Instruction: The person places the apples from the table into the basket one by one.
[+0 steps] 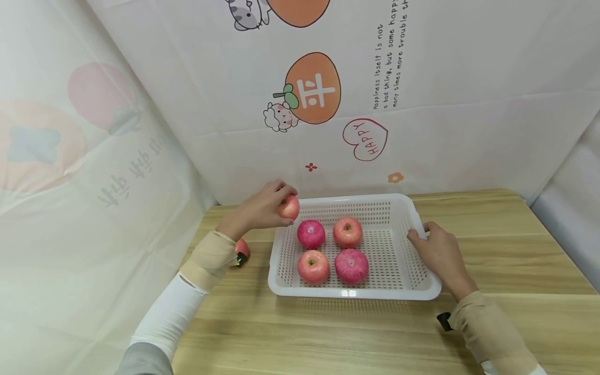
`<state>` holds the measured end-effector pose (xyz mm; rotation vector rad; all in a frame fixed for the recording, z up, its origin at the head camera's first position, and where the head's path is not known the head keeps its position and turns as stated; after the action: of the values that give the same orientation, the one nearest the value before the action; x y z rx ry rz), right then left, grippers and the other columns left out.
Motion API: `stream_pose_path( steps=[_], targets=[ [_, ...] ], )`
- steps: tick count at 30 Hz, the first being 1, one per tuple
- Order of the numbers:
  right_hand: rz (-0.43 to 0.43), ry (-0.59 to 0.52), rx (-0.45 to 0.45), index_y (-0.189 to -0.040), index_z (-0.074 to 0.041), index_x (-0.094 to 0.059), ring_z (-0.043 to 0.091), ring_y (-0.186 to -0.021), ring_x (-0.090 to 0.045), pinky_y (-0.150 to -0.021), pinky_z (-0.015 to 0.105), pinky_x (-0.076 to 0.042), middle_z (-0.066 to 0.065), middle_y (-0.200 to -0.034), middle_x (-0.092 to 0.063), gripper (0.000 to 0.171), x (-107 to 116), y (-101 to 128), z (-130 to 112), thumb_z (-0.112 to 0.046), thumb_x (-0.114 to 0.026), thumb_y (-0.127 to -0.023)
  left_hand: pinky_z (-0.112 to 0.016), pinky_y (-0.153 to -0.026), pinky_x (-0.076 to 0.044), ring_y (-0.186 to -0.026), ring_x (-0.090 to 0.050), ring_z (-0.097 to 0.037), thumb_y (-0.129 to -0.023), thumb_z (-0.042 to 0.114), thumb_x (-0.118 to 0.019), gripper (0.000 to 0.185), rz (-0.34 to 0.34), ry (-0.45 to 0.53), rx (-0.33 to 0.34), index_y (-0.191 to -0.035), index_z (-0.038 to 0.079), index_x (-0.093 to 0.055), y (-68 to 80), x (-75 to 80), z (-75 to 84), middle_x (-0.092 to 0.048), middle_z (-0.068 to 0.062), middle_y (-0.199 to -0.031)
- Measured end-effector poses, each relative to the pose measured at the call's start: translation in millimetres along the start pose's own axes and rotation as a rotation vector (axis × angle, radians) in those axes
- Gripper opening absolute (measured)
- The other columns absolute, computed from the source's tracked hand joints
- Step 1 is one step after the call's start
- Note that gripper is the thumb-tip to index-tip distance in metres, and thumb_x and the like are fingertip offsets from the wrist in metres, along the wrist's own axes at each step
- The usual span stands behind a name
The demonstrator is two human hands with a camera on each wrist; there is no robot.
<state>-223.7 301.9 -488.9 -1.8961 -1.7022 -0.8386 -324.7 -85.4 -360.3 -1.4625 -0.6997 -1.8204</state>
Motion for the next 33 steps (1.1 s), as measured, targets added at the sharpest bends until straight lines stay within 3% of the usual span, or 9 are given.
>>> stream_pose_path(
  steps=[16,33],
  targets=[
    [-0.001,0.018,-0.005,-0.14,0.019,-0.046,0.021,-0.069,-0.071,-0.055,0.036,-0.058,0.037,-0.109,-0.068,0.07,0.6,-1.2,-0.3,-0.044,-0.046,-0.111,-0.039,-0.092,-0.058,-0.125,-0.049,-0.022,-0.085,0.033,-0.085,0.065,-0.001,0.009,-0.019,-0.142,0.02,-0.058,-8.7,-5.9,7.6,-0.052,-0.004,-0.137],
    [-0.006,-0.001,-0.009,-0.14,0.018,-0.046,0.02,-0.065,-0.071,-0.053,0.037,-0.06,0.032,-0.099,-0.071,0.069,-0.3,-0.9,-1.9,-0.044,-0.047,-0.11,-0.036,-0.094,-0.057,-0.126,-0.049,-0.02,-0.086,0.036,-0.082,0.067,-0.001,-0.013,-0.043,-0.145,0.022,-0.057,-20.2,-6.8,16.5,-0.052,-0.003,-0.139]
  ],
)
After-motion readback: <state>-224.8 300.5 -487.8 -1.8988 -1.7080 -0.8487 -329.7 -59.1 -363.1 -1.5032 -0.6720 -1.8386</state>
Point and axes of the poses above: each hand's wrist, its own y-axis away from the middle knuckle, its own x-axis out of the back of the hand, z = x × y, the point moved 4 cm from there along -y, towards the middle knuckle
